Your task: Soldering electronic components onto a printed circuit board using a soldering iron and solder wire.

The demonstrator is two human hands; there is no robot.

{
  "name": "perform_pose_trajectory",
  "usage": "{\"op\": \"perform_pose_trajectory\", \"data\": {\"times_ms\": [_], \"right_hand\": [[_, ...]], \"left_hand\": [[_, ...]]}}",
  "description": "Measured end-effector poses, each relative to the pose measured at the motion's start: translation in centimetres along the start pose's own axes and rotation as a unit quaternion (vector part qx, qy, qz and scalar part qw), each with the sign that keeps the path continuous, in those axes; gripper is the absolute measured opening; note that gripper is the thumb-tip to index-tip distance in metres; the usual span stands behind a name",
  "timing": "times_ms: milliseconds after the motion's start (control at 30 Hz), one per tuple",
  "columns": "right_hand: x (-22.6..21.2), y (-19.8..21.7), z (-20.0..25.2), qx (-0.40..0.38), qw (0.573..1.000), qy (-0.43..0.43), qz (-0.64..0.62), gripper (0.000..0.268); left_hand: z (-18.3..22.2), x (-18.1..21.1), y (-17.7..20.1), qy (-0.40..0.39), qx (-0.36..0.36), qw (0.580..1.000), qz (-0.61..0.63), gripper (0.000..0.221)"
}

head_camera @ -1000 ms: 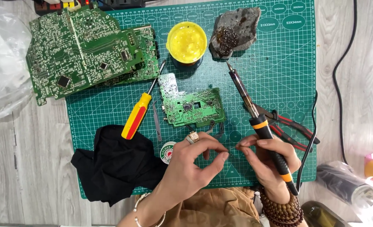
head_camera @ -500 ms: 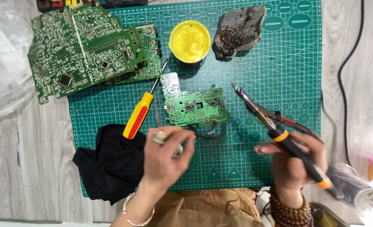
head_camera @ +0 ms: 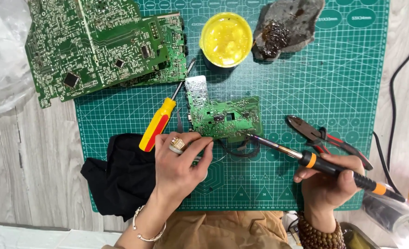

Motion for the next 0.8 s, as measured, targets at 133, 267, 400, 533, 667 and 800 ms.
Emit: {"op": "perform_pose_trajectory", "data": {"times_ms": [133,267,400,533,667,800], "right_hand": [[0.2,0.2,0.4,0.017,1.000,-0.007,0.005,0.032],[0.5,1.0,1.0,0.053,0.998,-0.032,0.034,0.035],[0.5,0.8,1.0,0.068,0.994,-0.048,0.077,0.037],[0.5,0.9,0.7,0.056,0.993,-0.032,0.098,0.033],[0.5,0.8,0.4,0.090,0.992,-0.059,0.066,0.028],[0.6,0.6,0.0,0.081,0.996,-0.047,0.007,0.022]], "left_hand": [[-0.3,0.1,-0.1,-0.009,0.005,1.000,-0.021,0.020],[-0.4,0.5,-0.4,-0.022,0.003,0.999,-0.039,0.019],[-0.3,0.3,-0.8,-0.009,-0.006,0.998,-0.067,0.018],[-0.2,0.2,-0.6,-0.007,-0.030,0.998,-0.060,0.022],[0.1,0.2,-0.6,-0.008,-0.037,0.998,-0.044,0.026],[0.1,0.7,-0.2,-0.008,-0.043,0.999,-0.014,0.025]]}}
Point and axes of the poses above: each hand's wrist, its own z-axis away from the middle knuckle, its own y-axis out of the back of the hand, x = y × z, the point moved 5 cm from there along -z, towards the middle knuckle, and after that the axes turned 14 degrees about y, right-handed, at the moved point
